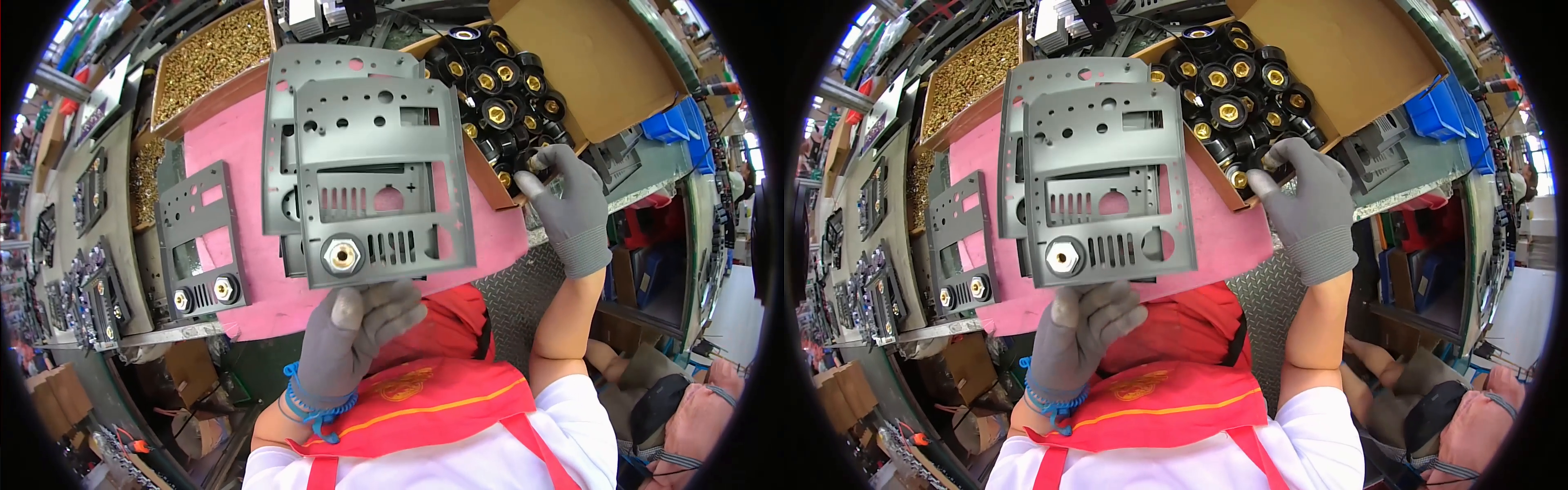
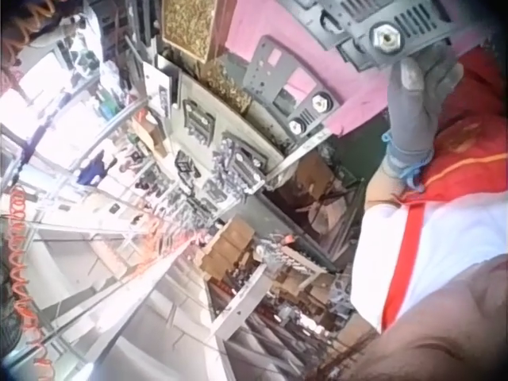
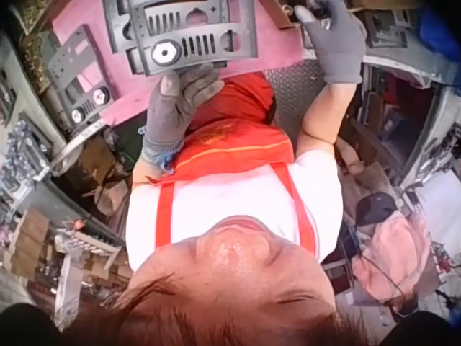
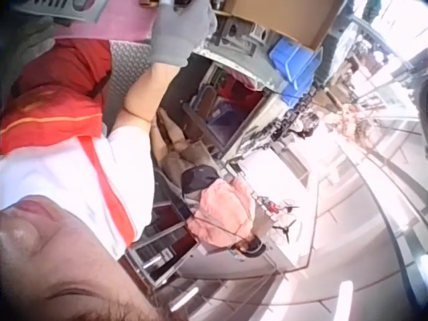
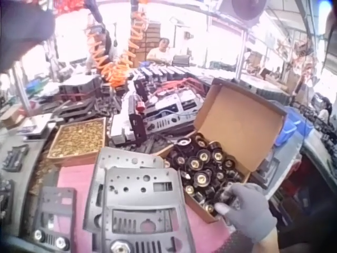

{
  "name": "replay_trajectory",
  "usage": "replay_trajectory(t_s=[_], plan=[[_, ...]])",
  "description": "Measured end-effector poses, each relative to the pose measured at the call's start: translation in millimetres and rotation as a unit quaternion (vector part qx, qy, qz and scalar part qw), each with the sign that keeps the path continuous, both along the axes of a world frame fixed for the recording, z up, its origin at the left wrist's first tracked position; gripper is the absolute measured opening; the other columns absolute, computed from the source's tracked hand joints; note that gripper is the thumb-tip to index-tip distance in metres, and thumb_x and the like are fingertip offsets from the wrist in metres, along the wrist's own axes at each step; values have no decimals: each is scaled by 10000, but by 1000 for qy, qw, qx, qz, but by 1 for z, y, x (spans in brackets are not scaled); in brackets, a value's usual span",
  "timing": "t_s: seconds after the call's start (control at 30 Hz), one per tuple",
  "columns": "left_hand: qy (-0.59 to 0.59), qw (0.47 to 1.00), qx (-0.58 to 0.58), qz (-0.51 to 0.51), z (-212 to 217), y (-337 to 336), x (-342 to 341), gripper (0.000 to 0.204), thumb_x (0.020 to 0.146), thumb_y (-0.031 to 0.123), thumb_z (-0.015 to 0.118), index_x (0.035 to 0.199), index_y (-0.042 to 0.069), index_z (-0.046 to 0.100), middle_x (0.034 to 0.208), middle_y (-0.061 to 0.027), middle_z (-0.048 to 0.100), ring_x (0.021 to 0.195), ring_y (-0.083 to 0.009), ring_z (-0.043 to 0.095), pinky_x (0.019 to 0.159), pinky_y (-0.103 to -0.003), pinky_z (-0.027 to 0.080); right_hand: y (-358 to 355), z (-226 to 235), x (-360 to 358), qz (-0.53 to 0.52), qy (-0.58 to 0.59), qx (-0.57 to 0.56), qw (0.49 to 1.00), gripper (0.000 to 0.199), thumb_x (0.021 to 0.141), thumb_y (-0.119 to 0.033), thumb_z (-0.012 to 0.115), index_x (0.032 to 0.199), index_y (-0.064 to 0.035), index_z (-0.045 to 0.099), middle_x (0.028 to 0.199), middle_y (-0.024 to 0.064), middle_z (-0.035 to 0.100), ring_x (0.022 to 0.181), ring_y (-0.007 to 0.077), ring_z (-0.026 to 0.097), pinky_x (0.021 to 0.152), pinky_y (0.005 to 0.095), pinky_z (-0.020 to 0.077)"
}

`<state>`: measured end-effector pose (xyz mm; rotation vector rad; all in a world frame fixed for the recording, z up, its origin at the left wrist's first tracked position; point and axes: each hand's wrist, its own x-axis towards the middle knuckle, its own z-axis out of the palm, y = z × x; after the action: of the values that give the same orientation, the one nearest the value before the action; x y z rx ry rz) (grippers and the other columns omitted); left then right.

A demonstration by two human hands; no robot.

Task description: Assembling components into metal enclosures at a factory workbench, including installing connectors and sorting parts.

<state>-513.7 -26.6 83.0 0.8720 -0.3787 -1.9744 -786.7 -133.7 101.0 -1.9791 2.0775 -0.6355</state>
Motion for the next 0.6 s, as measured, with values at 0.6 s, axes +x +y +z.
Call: replay_trajectory(t_s=[0.6], plan=[[-416, 688, -585, 101, 12, -22, -13, 322, 840, 72, 754, 1140, 7, 653, 956, -118, 654, 804, -198, 664, 687, -300, 539, 35, 4, 75, 337, -582, 71, 737, 792, 633, 76, 802, 1335, -69, 464, 1130, 181, 616, 1019, 245, 637, 879, 348, 525]])
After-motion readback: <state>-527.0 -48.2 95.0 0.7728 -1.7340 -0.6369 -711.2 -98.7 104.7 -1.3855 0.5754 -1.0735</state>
